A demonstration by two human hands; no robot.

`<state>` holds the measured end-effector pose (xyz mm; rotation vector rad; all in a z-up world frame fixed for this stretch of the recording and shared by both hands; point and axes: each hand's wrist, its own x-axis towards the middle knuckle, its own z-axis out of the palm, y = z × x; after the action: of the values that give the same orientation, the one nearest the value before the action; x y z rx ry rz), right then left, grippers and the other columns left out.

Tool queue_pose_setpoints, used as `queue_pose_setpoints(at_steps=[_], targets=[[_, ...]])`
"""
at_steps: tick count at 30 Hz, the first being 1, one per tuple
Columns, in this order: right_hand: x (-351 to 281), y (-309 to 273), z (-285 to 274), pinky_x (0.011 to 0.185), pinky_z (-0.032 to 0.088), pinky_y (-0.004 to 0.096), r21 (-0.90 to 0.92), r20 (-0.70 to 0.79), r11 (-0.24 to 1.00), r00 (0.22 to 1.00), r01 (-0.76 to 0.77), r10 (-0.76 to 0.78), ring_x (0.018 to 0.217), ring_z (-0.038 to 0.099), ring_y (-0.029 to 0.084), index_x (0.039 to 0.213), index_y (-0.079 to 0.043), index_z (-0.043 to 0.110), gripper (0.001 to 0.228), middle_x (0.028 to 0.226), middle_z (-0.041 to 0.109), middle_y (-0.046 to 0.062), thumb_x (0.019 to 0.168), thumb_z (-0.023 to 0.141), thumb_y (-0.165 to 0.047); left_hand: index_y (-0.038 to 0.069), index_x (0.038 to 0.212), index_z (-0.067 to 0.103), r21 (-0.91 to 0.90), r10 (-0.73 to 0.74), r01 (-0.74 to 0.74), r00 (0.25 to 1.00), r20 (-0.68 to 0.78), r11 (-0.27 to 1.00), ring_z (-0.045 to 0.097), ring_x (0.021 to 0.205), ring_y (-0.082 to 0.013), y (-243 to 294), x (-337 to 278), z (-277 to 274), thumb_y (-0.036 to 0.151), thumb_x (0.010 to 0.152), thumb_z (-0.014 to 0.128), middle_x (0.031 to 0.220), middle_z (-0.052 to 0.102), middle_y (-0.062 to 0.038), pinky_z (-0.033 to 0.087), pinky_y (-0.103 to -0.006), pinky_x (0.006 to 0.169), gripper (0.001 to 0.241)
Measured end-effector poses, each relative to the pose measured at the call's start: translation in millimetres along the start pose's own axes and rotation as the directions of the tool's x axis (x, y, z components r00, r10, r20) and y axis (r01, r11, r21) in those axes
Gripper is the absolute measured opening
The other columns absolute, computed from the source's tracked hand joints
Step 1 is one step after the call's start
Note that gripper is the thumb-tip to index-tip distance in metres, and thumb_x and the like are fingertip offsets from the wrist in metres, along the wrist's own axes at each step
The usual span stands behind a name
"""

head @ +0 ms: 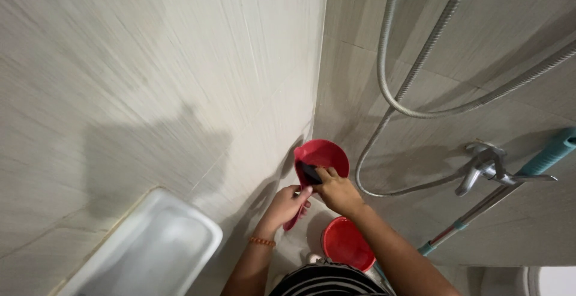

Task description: The person cleans the tiled bathroom walls using a yellow scrub brush and water from a red bucket. They repeatedly dip the brush into the bucket and scrub the wall surfaces around the shower area and a wall-mounted soap dish.

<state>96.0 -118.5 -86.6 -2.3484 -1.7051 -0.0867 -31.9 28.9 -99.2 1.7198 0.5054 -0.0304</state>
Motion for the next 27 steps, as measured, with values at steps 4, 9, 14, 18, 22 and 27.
queue_pose_setpoints(at_steps=[4,9,14,18,22,27], targets=[[-1,-7,4,0.08,0.059,0.043,0.02,-0.017,1.0,1.0,0.008,-0.008,0.116,0.059,0.036,0.105,-0.018,0.079,0.025,0.137,0.055,0.013,0.083,0.068,-0.015,-0.003,0.102,0.068,-0.169,-0.264,0.271,0.962,0.064,0.948,0.07,0.057,-0.0163,-1,12,5,0.048,0.105,0.045,0.073,0.072,-0.009,0.059,-0.0314,0.056,0.056],[-2,-9,7,0.083,0.06,0.043,0.009,0.021,0.999,0.999,-0.034,0.034,0.122,0.057,0.037,0.107,-0.017,0.078,0.024,0.134,0.055,0.011,0.086,0.066,-0.013,-0.004,0.086,0.071,-0.073,-0.205,0.202,0.978,-0.045,0.977,0.059,0.049,-0.0172,-23,25,16,0.049,0.109,0.042,0.062,0.063,-0.009,0.048,-0.0347,0.048,0.065],[5,2,-11,0.092,0.054,0.046,0.256,0.106,0.955,0.986,-0.15,0.127,0.116,0.058,0.039,0.116,-0.02,0.077,0.041,0.129,0.055,0.017,0.076,0.078,-0.027,-0.004,0.074,0.066,0.101,-0.005,0.021,0.988,-0.152,0.995,0.064,0.047,-0.0256,-62,45,27,0.034,0.108,0.04,0.058,0.066,-0.015,0.055,-0.0395,0.053,0.058],[6,33,19,0.101,0.051,0.042,0.4,0.204,0.87,0.954,-0.288,0.222,0.117,0.058,0.037,0.126,-0.022,0.076,0.047,0.126,0.063,0.018,0.082,0.079,-0.039,-0.002,0.075,0.065,0.204,-0.066,0.092,0.989,-0.131,0.975,0.066,0.053,-0.0303,-29,31,24,0.032,0.107,0.037,0.062,0.067,-0.016,0.056,-0.0438,0.061,0.055],[9,31,5,0.101,0.054,0.037,0.773,0.381,0.358,0.834,-0.524,0.399,0.122,0.063,0.03,0.144,-0.014,0.055,0.058,0.138,0.063,0.02,0.092,0.068,-0.037,-0.005,0.079,0.069,0.351,0.067,-0.012,0.987,-0.146,0.936,0.068,0.065,-0.0375,-33,33,25,0.031,0.107,0.04,0.066,0.067,-0.022,0.054,-0.0482,0.072,0.054],[7,32,-2,0.102,0.057,0.036,0.837,0.547,-0.162,0.788,-0.523,0.284,0.125,0.062,0.027,0.157,-0.006,0.028,0.074,0.145,0.053,0.022,0.091,0.059,-0.019,-0.007,0.083,0.068,0.383,0.071,-0.019,0.99,-0.122,0.923,0.069,0.069,-0.0411,-22,26,21,0.029,0.107,0.04,0.069,0.068,-0.025,0.054,-0.0501,0.074,0.052]])
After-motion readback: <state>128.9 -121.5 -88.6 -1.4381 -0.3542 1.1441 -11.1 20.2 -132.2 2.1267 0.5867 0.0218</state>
